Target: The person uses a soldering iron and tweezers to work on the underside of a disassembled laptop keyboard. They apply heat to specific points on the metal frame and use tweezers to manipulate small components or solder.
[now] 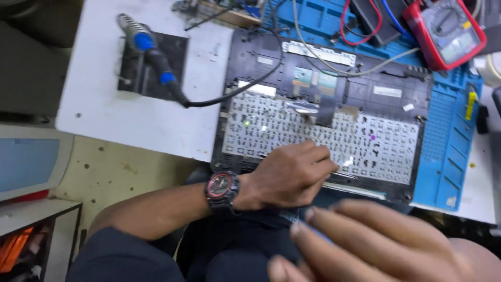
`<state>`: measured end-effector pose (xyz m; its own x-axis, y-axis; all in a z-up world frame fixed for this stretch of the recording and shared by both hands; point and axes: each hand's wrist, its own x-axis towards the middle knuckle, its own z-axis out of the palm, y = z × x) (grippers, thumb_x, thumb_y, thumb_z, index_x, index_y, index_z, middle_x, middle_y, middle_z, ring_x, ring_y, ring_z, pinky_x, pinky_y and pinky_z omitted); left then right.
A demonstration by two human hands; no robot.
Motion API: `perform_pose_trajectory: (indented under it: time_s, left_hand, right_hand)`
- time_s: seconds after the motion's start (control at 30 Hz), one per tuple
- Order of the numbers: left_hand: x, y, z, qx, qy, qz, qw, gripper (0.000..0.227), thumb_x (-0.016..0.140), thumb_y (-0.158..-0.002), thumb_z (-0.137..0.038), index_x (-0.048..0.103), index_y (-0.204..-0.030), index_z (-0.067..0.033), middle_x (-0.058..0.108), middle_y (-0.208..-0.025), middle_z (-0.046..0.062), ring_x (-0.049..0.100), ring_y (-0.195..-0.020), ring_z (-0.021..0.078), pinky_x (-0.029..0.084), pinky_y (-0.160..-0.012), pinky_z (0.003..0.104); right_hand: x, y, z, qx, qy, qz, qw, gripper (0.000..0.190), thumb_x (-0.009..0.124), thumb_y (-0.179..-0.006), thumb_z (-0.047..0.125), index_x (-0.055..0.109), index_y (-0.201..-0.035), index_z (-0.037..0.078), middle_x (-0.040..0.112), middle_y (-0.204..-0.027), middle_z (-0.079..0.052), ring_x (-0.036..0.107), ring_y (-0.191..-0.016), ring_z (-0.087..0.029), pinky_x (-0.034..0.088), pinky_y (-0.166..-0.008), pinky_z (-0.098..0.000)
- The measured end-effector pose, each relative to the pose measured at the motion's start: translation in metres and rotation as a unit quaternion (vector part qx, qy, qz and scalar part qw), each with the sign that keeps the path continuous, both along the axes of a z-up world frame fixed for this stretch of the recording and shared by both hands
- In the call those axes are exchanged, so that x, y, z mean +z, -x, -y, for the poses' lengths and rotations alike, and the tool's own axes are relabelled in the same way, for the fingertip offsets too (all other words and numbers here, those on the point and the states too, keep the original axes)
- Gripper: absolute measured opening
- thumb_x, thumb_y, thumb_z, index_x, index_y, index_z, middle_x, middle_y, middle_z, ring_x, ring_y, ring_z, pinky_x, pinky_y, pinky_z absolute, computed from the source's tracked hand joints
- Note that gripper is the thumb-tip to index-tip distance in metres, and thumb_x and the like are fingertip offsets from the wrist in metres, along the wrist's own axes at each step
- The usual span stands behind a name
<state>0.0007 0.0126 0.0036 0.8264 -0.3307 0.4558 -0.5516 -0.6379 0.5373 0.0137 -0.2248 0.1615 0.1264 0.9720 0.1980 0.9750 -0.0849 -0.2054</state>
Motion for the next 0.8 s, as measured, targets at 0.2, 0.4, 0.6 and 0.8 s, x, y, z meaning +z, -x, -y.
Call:
perform_pose_trajectory:
  time_s: [0.2, 0.4, 0.6, 0.8]
  left_hand:
    - [-0.018, 0.002, 0.015, -0.045, 0.088, -0.094, 0.991, 0.011, 0.055, -0.088, -0.01, 0.062, -0.082, -0.0047, 0.065, -0.082, 0.015, 0.057, -0.079, 0.033, 0.036, -0.068, 0.049]
    - [0.005, 0.002, 0.004, -0.048, 0.071, -0.011, 0.996, 0.02, 0.054, -0.085, 0.0, 0.062, -0.103, 0.0052, 0.069, -0.101, 0.027, 0.064, -0.078, 0.0477, 0.046, -0.054, 0.056]
    - [0.003, 0.002, 0.005, -0.06, 0.099, -0.018, 0.993, 0.019, 0.052, -0.089, -0.003, 0.06, -0.105, 0.0039, 0.068, -0.105, 0.027, 0.064, -0.099, 0.0492, 0.05, -0.06, 0.058]
    - [0.0, 0.003, 0.005, 0.017, 0.056, 0.094, 0.994, 0.005, 0.061, -0.085, -0.006, 0.057, -0.082, -0.0065, 0.055, -0.083, 0.011, 0.055, -0.07, 0.0313, 0.039, -0.054, 0.048]
  right_hand:
    - [-0.047, -0.065, -0.202, 0.099, -0.17, -0.108, 0.975, 0.014, 0.056, -0.106, 0.005, 0.064, -0.094, 0.005, 0.064, -0.074, -0.007, 0.064, -0.064, -0.025, 0.046, -0.056, -0.0374]
    - [-0.072, -0.076, -0.258, -0.037, -0.01, -0.307, 0.951, 0.073, 0.063, -0.1, 0.043, 0.027, -0.156, 0.011, 0.076, -0.114, -0.013, 0.066, -0.06, -0.018, 0.049, -0.053, -0.0337]
    - [-0.06, -0.074, -0.272, 0.033, -0.107, -0.417, 0.902, 0.039, 0.047, -0.114, 0.039, 0.046, -0.15, 0.022, 0.068, -0.118, -0.009, 0.071, -0.093, -0.018, 0.059, -0.07, -0.0265]
    - [-0.02, -0.081, -0.207, 0.046, -0.141, -0.52, 0.841, 0.036, 0.052, -0.112, 0.023, 0.047, -0.143, 0.005, 0.065, -0.126, -0.02, 0.072, -0.108, -0.025, 0.064, -0.078, -0.0239]
